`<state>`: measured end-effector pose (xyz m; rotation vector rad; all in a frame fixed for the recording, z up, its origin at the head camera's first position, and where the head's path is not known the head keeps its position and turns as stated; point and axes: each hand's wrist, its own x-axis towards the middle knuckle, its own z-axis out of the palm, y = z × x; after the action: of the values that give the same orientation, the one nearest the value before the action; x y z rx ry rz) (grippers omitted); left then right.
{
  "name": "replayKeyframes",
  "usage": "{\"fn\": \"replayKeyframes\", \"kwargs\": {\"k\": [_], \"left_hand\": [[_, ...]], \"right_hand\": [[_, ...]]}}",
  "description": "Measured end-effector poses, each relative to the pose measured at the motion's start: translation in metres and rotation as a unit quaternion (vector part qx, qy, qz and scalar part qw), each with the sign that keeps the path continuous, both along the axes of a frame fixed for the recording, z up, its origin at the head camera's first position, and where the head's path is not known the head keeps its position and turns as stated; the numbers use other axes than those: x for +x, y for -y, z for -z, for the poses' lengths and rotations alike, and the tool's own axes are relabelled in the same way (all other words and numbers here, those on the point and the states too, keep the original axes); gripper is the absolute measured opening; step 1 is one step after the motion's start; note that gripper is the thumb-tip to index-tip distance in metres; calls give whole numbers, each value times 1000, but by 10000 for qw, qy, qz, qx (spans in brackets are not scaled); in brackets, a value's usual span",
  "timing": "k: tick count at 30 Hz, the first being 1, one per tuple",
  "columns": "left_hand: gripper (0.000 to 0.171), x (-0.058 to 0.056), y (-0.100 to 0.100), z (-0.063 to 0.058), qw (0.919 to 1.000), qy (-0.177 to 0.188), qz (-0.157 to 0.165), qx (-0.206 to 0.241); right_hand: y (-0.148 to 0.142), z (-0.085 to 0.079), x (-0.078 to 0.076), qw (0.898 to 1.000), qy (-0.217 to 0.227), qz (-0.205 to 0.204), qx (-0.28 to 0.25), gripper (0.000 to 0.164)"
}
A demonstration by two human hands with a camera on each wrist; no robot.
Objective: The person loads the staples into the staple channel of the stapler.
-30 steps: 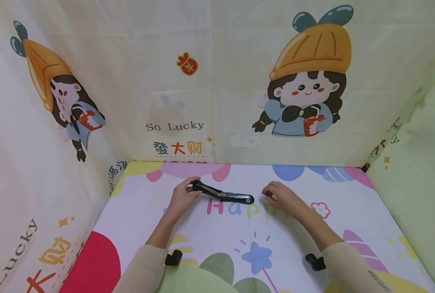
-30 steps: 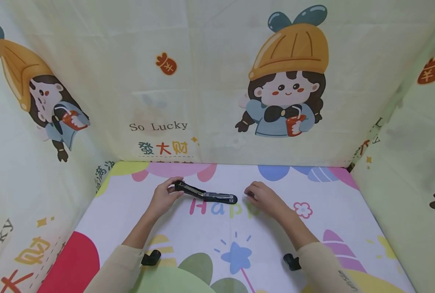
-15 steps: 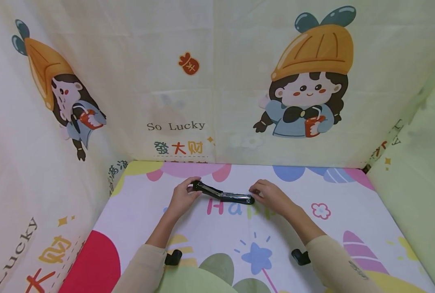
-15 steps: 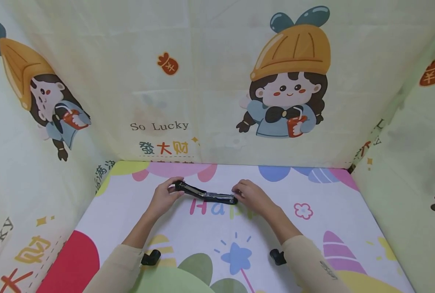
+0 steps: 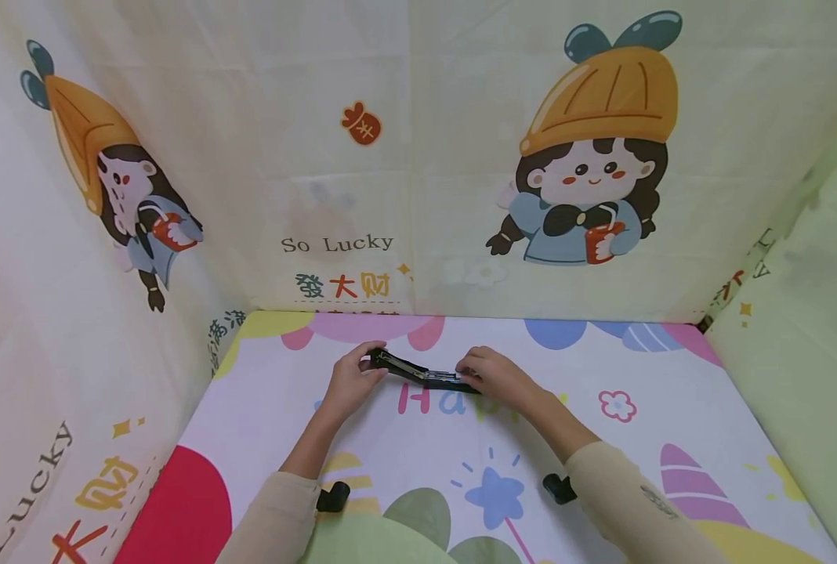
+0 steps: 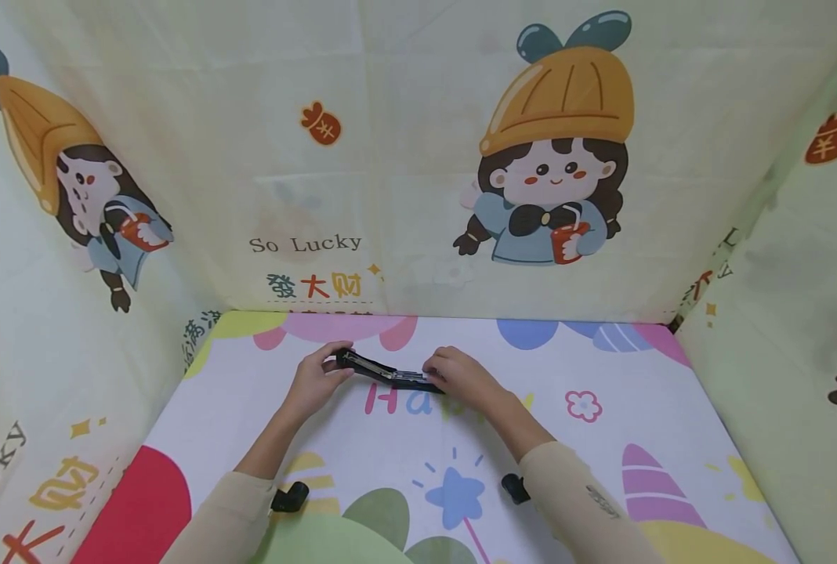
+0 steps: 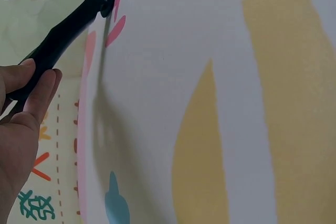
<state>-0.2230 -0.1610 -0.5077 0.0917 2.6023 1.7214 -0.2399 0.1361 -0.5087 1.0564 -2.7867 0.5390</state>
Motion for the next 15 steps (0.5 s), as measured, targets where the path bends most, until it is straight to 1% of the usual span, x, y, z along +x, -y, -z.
{"fn": "replayKeyframes", "kwargs": {"k": [7, 15], "left_hand": [[51, 1, 0, 0, 10000, -34, 29, -19], [51, 1, 0, 1, 9999, -115, 39, -49]], "right_hand": [[12, -4, 0, 9999, 149, 23, -25, 17], [23, -2, -2, 9996, 268, 77, 69, 18]]}}
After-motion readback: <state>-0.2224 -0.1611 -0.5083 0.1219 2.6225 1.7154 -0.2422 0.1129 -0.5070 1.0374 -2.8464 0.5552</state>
